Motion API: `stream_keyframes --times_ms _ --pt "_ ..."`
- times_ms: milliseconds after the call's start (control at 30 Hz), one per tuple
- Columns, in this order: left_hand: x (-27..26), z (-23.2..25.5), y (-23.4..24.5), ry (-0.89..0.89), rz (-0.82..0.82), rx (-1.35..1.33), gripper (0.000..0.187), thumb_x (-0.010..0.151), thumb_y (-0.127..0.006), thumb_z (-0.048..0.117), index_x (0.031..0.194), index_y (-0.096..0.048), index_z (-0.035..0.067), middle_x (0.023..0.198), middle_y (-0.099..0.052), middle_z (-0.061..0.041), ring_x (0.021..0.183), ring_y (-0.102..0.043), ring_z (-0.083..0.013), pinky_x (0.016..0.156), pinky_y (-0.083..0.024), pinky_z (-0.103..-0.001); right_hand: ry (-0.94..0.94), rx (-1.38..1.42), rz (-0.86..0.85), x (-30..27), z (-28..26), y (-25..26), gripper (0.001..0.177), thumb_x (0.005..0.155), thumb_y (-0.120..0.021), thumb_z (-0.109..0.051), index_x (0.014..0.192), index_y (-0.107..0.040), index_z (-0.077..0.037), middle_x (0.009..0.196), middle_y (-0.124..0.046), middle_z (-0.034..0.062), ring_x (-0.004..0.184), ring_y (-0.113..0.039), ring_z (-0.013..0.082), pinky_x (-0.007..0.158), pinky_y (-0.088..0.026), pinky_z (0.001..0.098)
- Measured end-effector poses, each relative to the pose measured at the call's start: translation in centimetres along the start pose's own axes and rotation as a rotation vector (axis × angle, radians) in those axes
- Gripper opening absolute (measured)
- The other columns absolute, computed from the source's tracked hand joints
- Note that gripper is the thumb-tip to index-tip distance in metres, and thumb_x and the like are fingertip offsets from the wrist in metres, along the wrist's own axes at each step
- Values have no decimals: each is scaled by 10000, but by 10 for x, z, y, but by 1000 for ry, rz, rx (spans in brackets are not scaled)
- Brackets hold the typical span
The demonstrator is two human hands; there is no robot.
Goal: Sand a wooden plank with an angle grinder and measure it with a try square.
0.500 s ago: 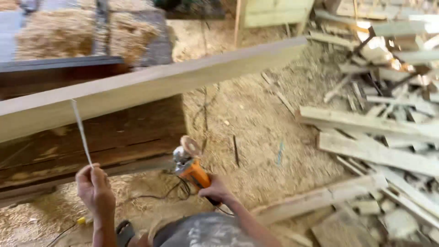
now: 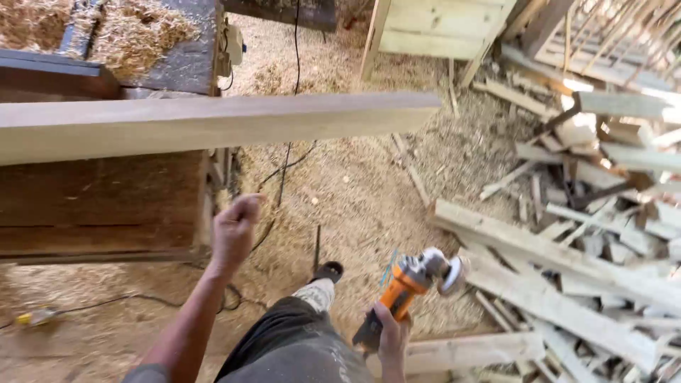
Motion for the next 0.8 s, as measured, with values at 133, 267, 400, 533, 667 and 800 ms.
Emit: stream_keyframes --times_ms 133,267,400,533,667,800 --pt "16 -14 -137 -15 -268 35 205 1017 -637 188 1071 -768 41 753 -679 23 652 -557 -51 564 -454 -271 132 50 31 95 -21 49 283 765 -778 -206 844 -690 51 692 -725 123 576 -693 204 564 -571 328" --pt "32 -53 -228 -122 -251 -107 201 1030 -616 176 1015 -751 28 761 -644 -3 683 -576 -60 601 -477 -277 266 95 58 220 -77 65 280 750 -774 -171 908 -650 23 706 -705 120 580 -688 214 569 -580 343" --pt "50 -104 -298 -39 -206 -112 227 965 -656 156 785 -663 18 663 -587 -33 632 -536 -95 560 -443 -301 188 57 50 337 -135 75 273 821 -754 -188 902 -658 54 717 -687 128 569 -651 220 535 -542 354" --pt "72 -111 -314 -40 -185 89 285 912 -716 144 691 -600 6 658 -552 -60 617 -532 -122 565 -432 -308 188 83 69 412 -191 62 266 834 -727 -191 954 -657 35 724 -681 135 574 -638 232 530 -537 370" --pt "82 -114 -286 58 42 158 240 921 -694 174 735 -660 26 670 -599 -50 630 -562 -127 575 -462 -301 105 -56 -13 537 -144 64 303 826 -725 -177 976 -662 79 745 -684 127 628 -663 229 607 -574 373" --pt "73 -103 -252 79 475 117 276 923 -681 270 1040 -703 22 790 -705 -56 702 -644 -128 616 -545 -296 155 133 -182 601 -150 -8 409 778 -731 -51 1162 -626 38 841 -675 64 735 -669 183 694 -564 340"
Point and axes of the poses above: each hand's wrist, its own x-axis towards the middle knuckle, its own y-axis out of the back of the hand, z = x × y, the point moved 10 cm from there along x, towards the middle knuckle
